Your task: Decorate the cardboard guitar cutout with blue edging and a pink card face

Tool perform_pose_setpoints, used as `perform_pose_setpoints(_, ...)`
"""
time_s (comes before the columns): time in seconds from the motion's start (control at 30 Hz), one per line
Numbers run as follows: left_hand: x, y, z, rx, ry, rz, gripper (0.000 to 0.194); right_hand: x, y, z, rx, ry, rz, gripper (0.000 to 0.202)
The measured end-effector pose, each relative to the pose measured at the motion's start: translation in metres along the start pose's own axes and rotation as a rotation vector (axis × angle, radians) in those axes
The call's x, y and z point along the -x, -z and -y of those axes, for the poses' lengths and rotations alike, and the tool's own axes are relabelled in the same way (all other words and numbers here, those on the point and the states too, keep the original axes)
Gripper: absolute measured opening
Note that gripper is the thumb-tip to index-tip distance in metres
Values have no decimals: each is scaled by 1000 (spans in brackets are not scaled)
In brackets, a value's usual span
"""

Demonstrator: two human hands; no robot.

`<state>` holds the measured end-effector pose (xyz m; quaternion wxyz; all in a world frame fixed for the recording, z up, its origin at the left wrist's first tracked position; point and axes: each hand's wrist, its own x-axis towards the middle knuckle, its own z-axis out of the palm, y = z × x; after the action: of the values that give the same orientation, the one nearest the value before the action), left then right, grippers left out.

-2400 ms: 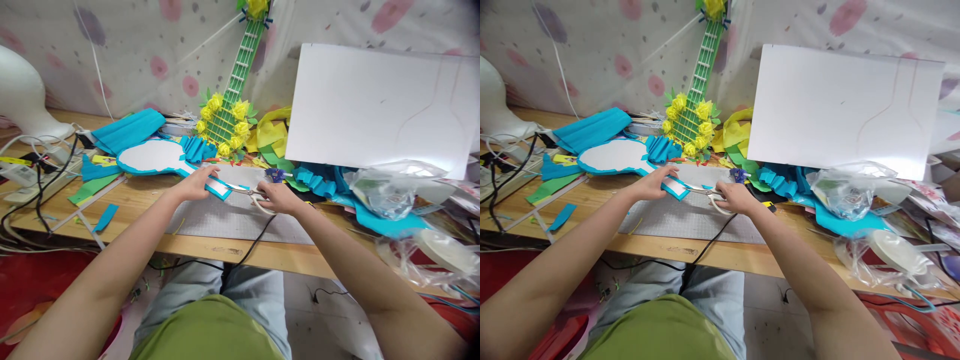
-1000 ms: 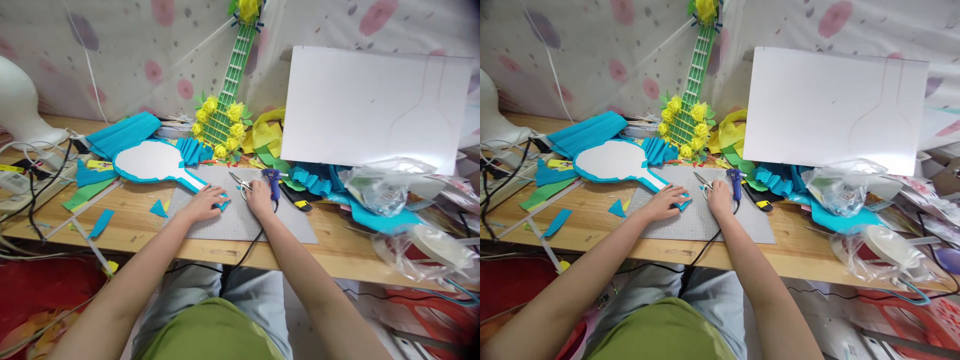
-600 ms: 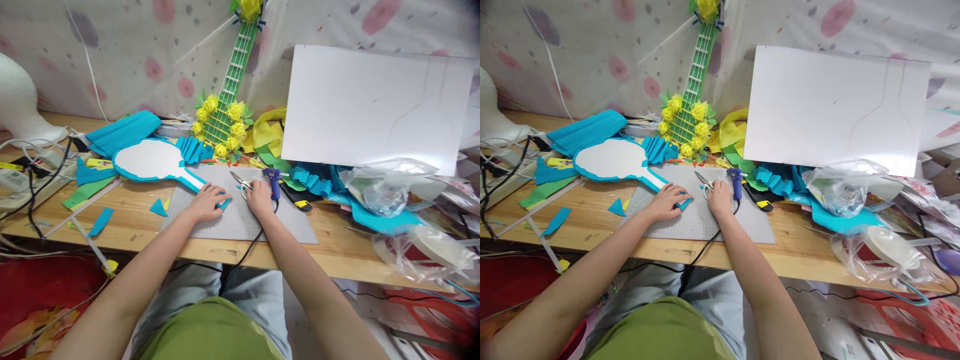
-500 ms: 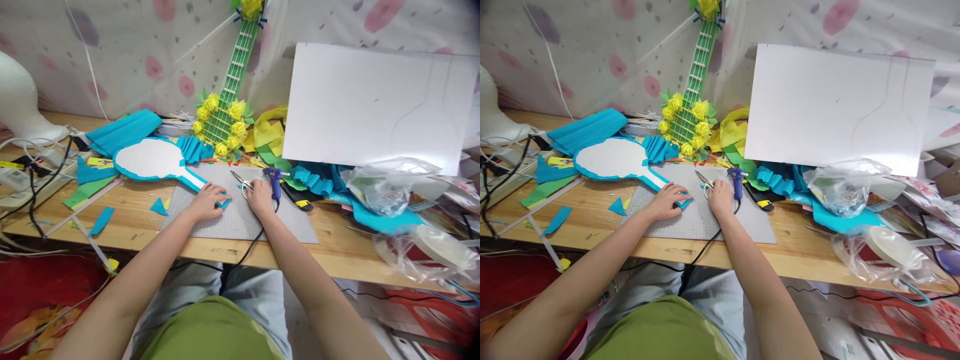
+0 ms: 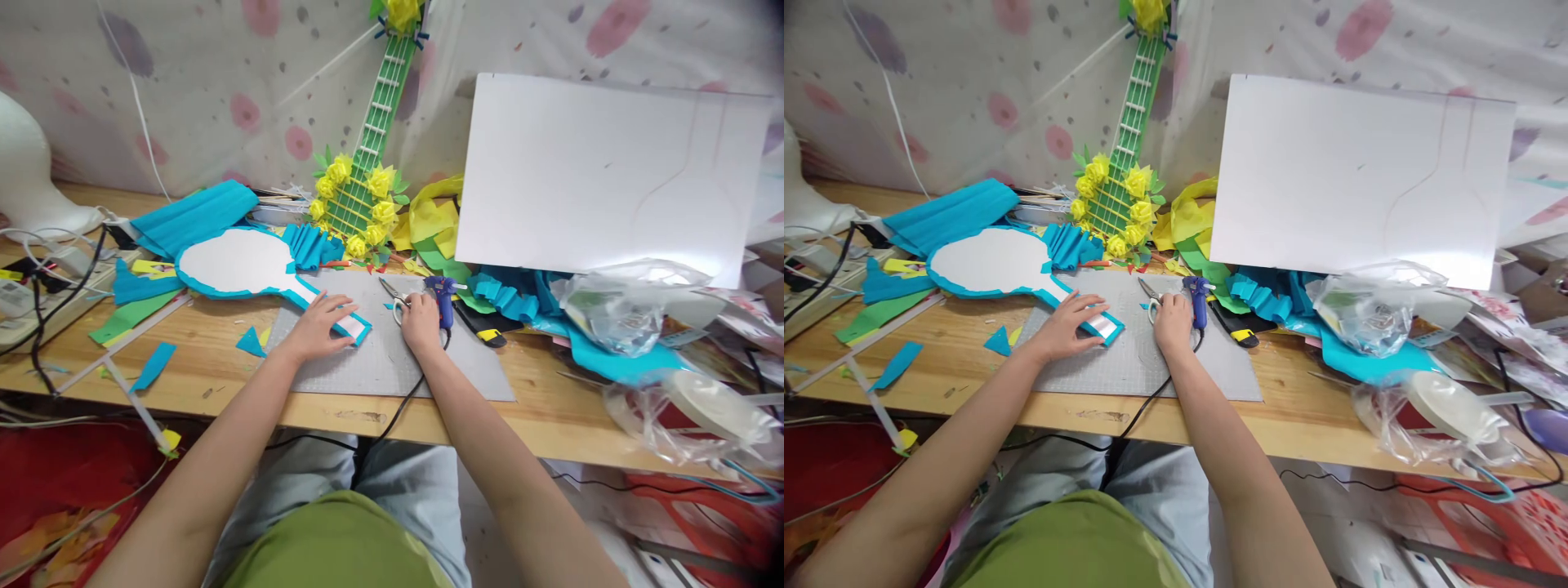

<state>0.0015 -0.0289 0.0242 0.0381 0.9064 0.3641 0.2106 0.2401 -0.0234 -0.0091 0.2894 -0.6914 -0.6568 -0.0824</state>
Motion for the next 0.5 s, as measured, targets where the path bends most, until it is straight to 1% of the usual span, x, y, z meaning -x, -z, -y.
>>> perform_pose_setpoints(0.07, -2, 2, 13, -50, 26, 17, 67, 1, 1, -1, -12, 12, -14, 11)
perform_pose_setpoints(0.17, -9, 6, 30, -115, 8, 137, 80, 4, 7, -4, -47, 27, -36, 8)
perform_pose_setpoints(0.27, -19, 11, 39, -134, -41, 257, 78, 5, 16, -7, -109, -9, -11, 6)
perform_pose_setpoints(0.33, -27, 15, 41, -141, -88, 299, 74, 5, 22, -9, -156, -43, 26, 6)
perform_pose_setpoints(0.4, -34, 19, 41, -158, -114, 303, 72, 4, 25, -10, -191, -69, 47, 7)
perform_pose_setpoints(0.5, -45, 24, 37, -200, -97, 238, 71, 3, 26, -11, -211, -78, 52, 6)
